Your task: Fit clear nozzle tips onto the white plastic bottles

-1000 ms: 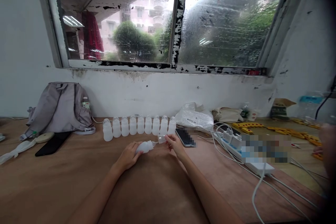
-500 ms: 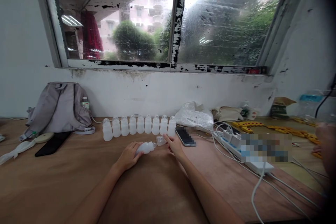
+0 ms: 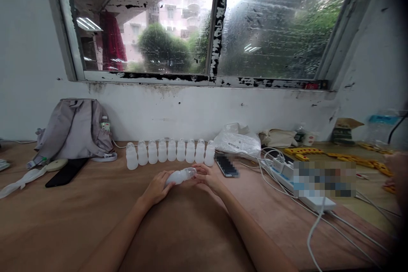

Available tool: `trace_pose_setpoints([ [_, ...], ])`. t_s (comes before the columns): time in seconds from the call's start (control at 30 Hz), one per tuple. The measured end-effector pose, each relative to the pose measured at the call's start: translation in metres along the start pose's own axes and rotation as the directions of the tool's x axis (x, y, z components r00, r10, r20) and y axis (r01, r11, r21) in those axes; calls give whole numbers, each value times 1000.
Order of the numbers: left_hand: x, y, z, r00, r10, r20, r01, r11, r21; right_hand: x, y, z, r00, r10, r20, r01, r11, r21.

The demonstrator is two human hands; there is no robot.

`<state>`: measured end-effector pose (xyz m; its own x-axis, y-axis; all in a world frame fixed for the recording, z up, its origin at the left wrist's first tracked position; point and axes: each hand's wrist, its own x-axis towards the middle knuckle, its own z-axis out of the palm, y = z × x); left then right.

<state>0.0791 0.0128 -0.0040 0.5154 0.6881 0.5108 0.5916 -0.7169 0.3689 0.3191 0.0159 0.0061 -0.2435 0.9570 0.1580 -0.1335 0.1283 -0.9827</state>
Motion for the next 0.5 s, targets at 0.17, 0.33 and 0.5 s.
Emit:
trace_pose_setpoints([
  [0.17, 0, 1, -1, 1000, 5, -1, -5, 1000, -3, 1, 2, 1, 1000, -2, -13, 2, 1000, 8],
  [0.33, 0, 0, 0, 1000, -1, 7, 1, 1000, 21, 3, 5, 1, 999, 16, -40, -17, 1000, -14],
  [0.5, 0, 0, 2, 1000, -7, 10, 8, 1000, -7, 4, 9, 0, 999, 25, -43, -25, 1000, -16],
])
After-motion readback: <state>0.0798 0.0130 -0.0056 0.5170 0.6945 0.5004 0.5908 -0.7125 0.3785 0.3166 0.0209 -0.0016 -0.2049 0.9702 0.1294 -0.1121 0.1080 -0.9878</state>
